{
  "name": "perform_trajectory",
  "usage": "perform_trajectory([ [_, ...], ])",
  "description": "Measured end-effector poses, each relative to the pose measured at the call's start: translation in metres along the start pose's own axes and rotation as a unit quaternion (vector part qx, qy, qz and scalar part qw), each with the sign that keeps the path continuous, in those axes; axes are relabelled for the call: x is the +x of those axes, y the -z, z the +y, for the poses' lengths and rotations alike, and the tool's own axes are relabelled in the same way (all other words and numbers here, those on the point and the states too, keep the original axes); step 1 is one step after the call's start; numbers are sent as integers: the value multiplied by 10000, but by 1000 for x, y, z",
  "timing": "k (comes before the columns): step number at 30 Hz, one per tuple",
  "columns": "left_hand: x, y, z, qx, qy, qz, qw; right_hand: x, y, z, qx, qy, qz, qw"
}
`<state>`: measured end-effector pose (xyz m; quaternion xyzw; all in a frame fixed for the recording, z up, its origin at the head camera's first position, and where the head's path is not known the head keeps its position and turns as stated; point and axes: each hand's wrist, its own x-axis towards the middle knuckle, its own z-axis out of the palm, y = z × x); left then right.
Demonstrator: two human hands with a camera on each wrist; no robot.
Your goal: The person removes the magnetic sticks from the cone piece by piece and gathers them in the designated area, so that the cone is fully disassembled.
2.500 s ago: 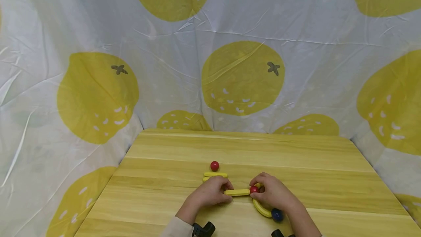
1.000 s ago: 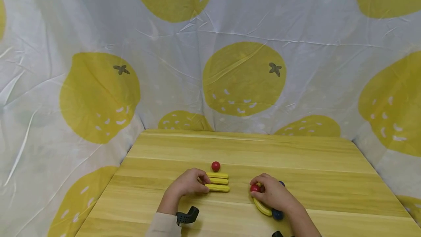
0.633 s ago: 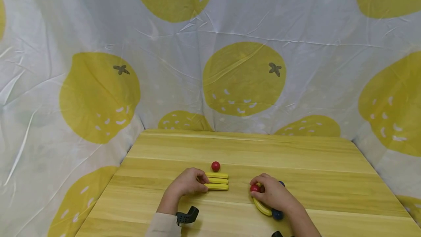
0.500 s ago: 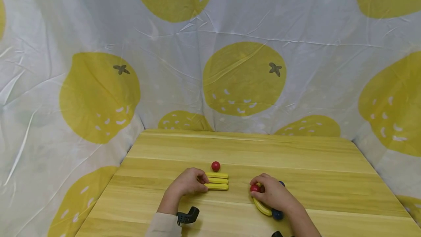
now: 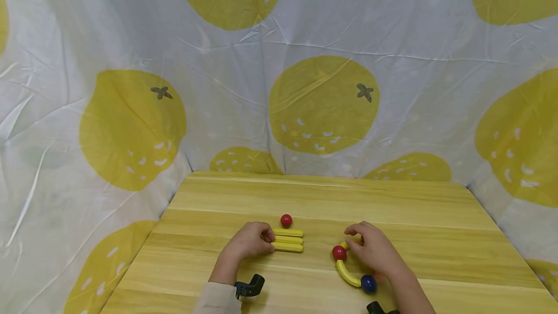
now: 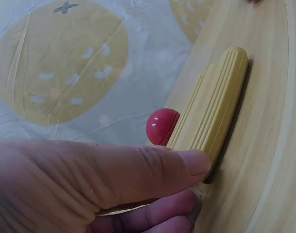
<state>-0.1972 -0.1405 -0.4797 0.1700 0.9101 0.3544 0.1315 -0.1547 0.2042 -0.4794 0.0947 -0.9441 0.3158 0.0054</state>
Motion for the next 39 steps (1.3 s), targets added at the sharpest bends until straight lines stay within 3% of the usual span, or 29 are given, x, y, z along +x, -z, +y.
perform_trajectory([
  [3, -1, 1, 2, -2, 13, 22, 10000, -1, 5, 8, -318, -133, 117, 9993],
  [7, -1, 2, 4, -37, -12, 9, 10000, 0, 6, 18, -285, -240, -300, 9989],
  [14, 4, -4, 15, -322, -540, -23, 9980, 3, -1, 20, -200, -24, -653, 9977],
  [24, 10, -46, 52, -713, -1195, -431, 9893, 1, -8, 14, 83, 539, -1024, 9932],
  [29, 11, -67, 64, -376, -1173, -503, 9911, 1, -10, 11, 150, 685, -1157, 9908],
  [34, 10, -78, 66, 140, -1117, -416, 9928, 0, -10, 8, 277, 842, -1248, 9882],
  [39, 11, -84, 65, 14, -1045, -515, 9932, 0, -10, 6, 329, 728, -1301, 9883],
])
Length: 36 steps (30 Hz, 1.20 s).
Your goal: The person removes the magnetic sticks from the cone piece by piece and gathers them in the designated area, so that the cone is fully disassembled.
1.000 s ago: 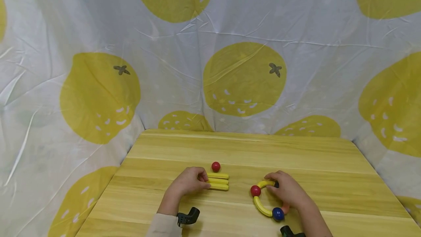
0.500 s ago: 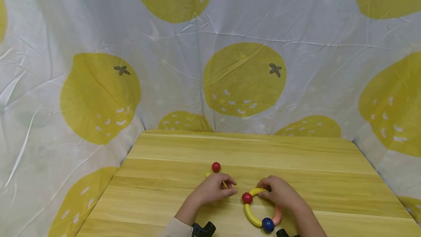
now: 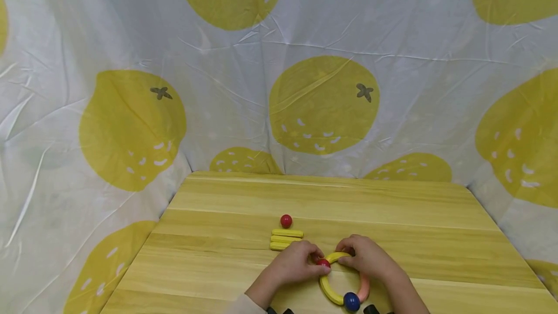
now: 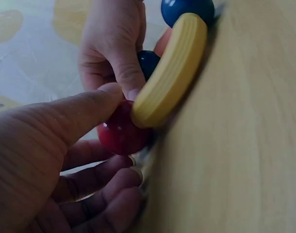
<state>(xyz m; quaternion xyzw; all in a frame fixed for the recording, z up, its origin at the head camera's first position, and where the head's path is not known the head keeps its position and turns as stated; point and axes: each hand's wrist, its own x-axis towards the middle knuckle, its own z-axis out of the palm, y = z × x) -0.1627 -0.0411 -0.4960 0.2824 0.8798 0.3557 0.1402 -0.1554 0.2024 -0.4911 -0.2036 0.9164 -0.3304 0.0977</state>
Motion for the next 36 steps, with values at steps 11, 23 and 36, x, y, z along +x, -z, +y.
perform_trajectory([
  [11, 3, -3, -6, 35, -229, -64, 9997, 2, -2, 5, 102, -121, -34, 9999],
  [23, 0, -1, -3, 473, -388, 80, 9981, 2, -2, 7, 163, -112, -86, 9998],
  [36, 0, -1, -6, 437, -963, 251, 9941, 3, -2, 8, 54, -111, 30, 9999],
])
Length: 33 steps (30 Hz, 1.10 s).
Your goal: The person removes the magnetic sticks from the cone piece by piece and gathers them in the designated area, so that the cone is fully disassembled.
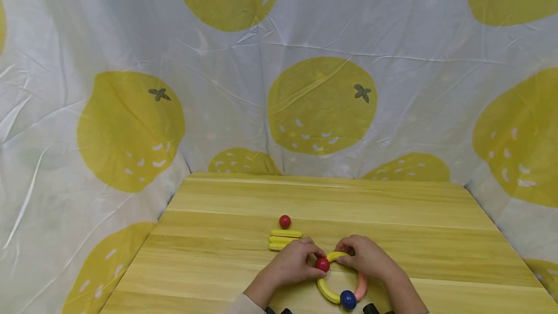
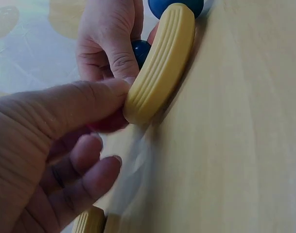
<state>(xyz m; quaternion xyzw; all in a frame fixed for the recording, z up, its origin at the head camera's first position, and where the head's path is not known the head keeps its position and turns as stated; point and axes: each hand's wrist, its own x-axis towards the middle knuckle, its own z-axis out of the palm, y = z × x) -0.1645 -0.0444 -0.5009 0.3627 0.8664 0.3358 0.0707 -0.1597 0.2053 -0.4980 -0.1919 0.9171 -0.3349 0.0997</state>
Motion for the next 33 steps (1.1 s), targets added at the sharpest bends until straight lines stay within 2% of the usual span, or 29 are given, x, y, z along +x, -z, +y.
perform_trajectory([
  [3, -1, 1, -1, -235, -206, 77, 9995, 1, 0, 0, -137, -40, 148, 9998],
  [6, -1, 5, -3, -576, -260, 211, 9978, 1, 0, -1, -235, -104, 251, 9994],
  [13, -4, 24, -12, -1299, 226, 865, 9875, 1, 0, 0, -237, -140, 258, 9993],
  [20, -11, 46, -30, -1707, 757, 1644, 9686, 0, -1, 0, -198, -160, 236, 9994],
  [25, -17, 57, -39, -1863, 1128, 1997, 9553, 0, -1, 1, -165, -130, 213, 9996],
  [29, -20, 62, -45, -1917, 1336, 2307, 9445, 0, -2, 2, -160, -138, 223, 9995],
  [33, -21, 63, -54, -2165, 1522, 2608, 9284, 0, -2, 2, -152, -134, 236, 9995],
])
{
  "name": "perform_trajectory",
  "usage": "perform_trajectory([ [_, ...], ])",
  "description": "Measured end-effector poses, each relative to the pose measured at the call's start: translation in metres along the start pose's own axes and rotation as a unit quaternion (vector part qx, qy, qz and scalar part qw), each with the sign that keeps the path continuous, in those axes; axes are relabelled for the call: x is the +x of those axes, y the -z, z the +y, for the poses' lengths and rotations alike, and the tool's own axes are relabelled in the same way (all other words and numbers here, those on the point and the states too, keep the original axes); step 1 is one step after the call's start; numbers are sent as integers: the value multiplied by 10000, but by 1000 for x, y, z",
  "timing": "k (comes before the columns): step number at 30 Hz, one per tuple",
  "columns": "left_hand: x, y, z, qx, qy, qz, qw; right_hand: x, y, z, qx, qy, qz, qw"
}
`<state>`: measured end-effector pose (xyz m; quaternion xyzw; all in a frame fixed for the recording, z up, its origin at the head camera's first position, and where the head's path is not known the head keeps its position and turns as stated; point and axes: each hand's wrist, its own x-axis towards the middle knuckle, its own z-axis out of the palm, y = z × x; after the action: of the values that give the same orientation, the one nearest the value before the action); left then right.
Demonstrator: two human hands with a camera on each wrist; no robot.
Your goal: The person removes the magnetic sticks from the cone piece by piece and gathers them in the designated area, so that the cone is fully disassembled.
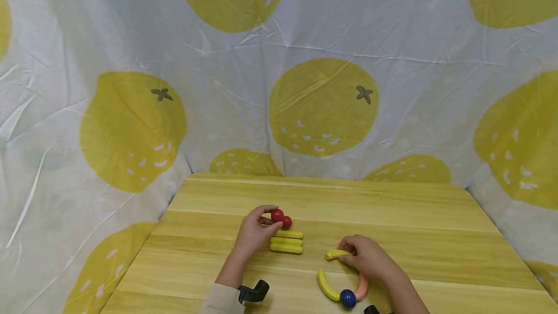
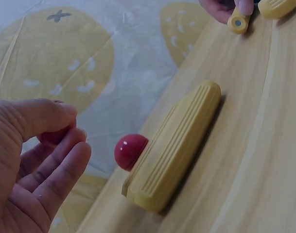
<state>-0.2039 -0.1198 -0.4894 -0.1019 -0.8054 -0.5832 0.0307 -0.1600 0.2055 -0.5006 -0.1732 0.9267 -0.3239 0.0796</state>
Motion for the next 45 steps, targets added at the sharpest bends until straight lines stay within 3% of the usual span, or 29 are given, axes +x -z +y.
perform_trajectory([
  [4, 2, 3, -7, -122, 232, 224, 9994, 0, 0, 0, -16, -10, 3, 10000],
  [9, 2, 4, -18, 165, 266, 435, 9986, 0, 0, -1, 10, -61, -17, 10000],
  [17, 5, -3, -35, 358, 426, 467, 9974, 0, -1, -2, 6, -135, -13, 9999],
  [28, 3, -10, -38, 544, 447, 593, 9958, 0, -1, -2, 2, -125, 27, 9999],
  [45, 3, -11, -38, 478, 606, 475, 9959, -1, -2, -2, -9, -152, 42, 9999],
])
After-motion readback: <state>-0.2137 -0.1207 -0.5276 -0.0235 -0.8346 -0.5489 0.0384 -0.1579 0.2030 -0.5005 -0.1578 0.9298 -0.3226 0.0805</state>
